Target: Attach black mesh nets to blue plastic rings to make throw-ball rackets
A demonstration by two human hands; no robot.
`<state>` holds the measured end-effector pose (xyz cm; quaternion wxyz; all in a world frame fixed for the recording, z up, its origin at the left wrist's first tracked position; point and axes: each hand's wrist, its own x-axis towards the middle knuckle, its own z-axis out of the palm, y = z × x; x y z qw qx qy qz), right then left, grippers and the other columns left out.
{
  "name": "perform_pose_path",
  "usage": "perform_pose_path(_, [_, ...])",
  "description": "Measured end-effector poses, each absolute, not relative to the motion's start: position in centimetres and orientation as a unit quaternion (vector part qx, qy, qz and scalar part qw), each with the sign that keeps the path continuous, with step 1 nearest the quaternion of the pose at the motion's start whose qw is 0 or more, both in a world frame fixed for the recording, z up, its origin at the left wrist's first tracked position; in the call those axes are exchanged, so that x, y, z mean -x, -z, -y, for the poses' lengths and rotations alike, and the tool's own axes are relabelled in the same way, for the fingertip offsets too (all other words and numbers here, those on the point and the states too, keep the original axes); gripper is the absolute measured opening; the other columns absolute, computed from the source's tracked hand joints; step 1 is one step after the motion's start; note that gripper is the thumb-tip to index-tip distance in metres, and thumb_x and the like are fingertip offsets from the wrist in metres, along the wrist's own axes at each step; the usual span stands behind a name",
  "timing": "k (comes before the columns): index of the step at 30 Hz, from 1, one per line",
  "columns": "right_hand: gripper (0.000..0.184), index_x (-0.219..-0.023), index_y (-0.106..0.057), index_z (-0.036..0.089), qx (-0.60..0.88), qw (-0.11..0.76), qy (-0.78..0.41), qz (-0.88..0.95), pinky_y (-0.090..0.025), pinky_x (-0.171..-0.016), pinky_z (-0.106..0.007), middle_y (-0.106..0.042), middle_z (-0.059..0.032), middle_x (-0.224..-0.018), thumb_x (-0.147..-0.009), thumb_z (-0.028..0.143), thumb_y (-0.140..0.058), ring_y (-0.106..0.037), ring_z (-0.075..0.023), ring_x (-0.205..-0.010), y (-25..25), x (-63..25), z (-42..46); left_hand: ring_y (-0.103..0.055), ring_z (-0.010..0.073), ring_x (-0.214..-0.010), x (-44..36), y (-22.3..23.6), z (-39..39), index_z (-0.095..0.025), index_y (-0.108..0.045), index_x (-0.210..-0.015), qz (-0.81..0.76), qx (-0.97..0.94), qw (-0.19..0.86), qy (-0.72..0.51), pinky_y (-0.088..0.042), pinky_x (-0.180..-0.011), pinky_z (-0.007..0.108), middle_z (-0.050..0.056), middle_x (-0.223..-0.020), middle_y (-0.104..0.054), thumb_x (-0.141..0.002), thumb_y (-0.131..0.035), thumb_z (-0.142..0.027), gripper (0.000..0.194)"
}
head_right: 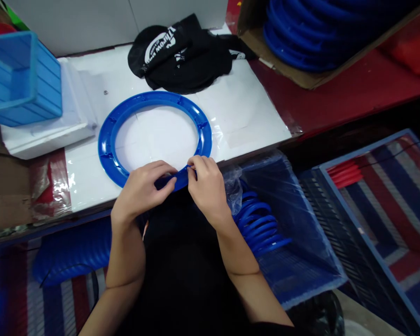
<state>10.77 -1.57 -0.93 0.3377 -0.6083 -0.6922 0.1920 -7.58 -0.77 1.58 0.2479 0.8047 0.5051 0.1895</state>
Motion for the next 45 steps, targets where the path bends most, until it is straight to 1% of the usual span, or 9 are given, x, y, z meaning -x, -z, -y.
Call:
perform_pose_path(3, [0.017,-0.095,-0.064,0.024,0.608,0.324,-0.192,0.699,-0.053,-0.089,-0.042,-0.073,-0.0091,-0.096,-0.096,0.011,-0.054,-0.068,-0.028,-0.097,0.9,-10.5,1.8,-0.075,0.0267,-0.104,6.2,-1.7,0.7,-0.019,-0.076,-0.112,-0.518,-0.822,0.194,-0.134,-0.057,-0.084,0.037,0.009,-0.115,-0.079,-0.102,-0.056,-0.02,0.021])
perform_pose_path(6, [0.019,-0.098,-0.065,0.023,0.608,0.31,-0.197,0.704,-0.053,-0.088,-0.042,-0.073,-0.0102,-0.097,-0.097,0.009,-0.053,-0.068,-0.0283,-0.097,0.7,-10.5,2.0,-0.074,0.0253,-0.102,5.1,-1.3,0.5,-0.019,-0.075,-0.11,-0.534,-0.818,0.174,-0.124,-0.055,-0.078,0.035,0.008,-0.113,-0.079,-0.104,-0.052,-0.015,0.024])
perform_pose_path(11, [0.013,-0.104,-0.068,0.024,0.56,0.309,-0.26,0.724,-0.055,-0.086,-0.037,-0.075,-0.0065,-0.102,-0.099,0.015,-0.061,-0.07,-0.0237,-0.093,-0.4,-12.1,2.3,-0.073,0.0226,-0.097,5.5,-0.5,0.7,-0.02,-0.074,-0.101,-0.539,-0.812,0.164,-0.153,-0.052,-0.075,0.032,0.006,-0.103,-0.079,-0.1,-0.058,-0.016,0.017])
perform_pose_path(15, [0.014,-0.107,-0.071,0.024,0.558,0.332,-0.231,0.725,-0.055,-0.082,-0.036,-0.076,-0.0057,-0.102,-0.101,0.016,-0.063,-0.069,-0.0216,-0.087,-1.1,-13.7,2.6,-0.073,0.0215,-0.094,6.2,-0.1,0.8,-0.021,-0.073,-0.095,-0.531,-0.811,0.171,-0.179,-0.052,-0.076,0.032,0.005,-0.098,-0.079,-0.096,-0.06,-0.014,0.015])
perform_pose_path(20, [0.009,-0.098,-0.073,0.025,0.527,0.363,-0.22,0.736,-0.056,-0.085,-0.037,-0.074,-0.0046,-0.098,-0.101,0.018,-0.067,-0.07,-0.022,-0.09,-1.2,-14.0,1.7,-0.072,0.0211,-0.092,6.4,0.0,0.8,-0.021,-0.072,-0.092,-0.526,-0.811,0.174,-0.189,-0.051,-0.076,0.031,0.005,-0.095,-0.078,-0.094,-0.06,-0.014,0.014])
perform_pose_path(24, [0.012,-0.089,-0.071,0.024,0.526,0.371,-0.228,0.731,-0.055,-0.085,-0.037,-0.072,-0.0025,-0.092,-0.1,0.018,-0.068,-0.069,-0.0206,-0.089,-0.8,-13.6,0.3,-0.072,0.0211,-0.091,6.4,0.1,0.7,-0.021,-0.072,-0.091,-0.522,-0.814,0.168,-0.191,-0.05,-0.075,0.031,0.005,-0.095,-0.078,-0.094,-0.059,-0.014,0.015])
perform_pose_path(32, [0.013,-0.087,-0.068,0.024,0.542,0.365,-0.232,0.72,-0.053,-0.084,-0.036,-0.071,-0.0018,-0.091,-0.099,0.018,-0.068,-0.067,-0.0201,-0.088,0.4,-13.4,-0.2,-0.07,0.0193,-0.088,6.5,0.2,0.6,-0.02,-0.071,-0.089,-0.51,-0.82,0.17,-0.197,-0.048,-0.071,0.031,0.005,-0.094,-0.078,-0.094,-0.057,-0.013,0.017])
perform_pose_path(38, [0.016,-0.086,-0.064,0.024,0.564,0.364,-0.199,0.714,-0.053,-0.086,-0.038,-0.068,-0.0041,-0.091,-0.1,0.015,-0.063,-0.067,-0.0223,-0.09,0.6,-12.4,0.9,-0.072,0.0209,-0.093,7.4,0.2,0.4,-0.02,-0.074,-0.096,-0.49,-0.83,0.188,-0.188,-0.051,-0.076,0.031,0.005,-0.098,-0.078,-0.096,-0.057,-0.014,0.018])
perform_pose_path(45, [0.019,-0.087,-0.062,0.023,0.593,0.284,-0.141,0.74,-0.051,-0.085,-0.039,-0.07,-0.0081,-0.094,-0.104,0.016,-0.058,-0.066,-0.0269,-0.095,0.1,-11.2,2.2,-0.074,0.0248,-0.104,7.6,-1.4,0.7,-0.02,-0.076,-0.11,-0.48,-0.833,0.227,-0.156,-0.055,-0.083,0.035,0.006,-0.111,-0.079,-0.1,-0.06,-0.022,0.019])
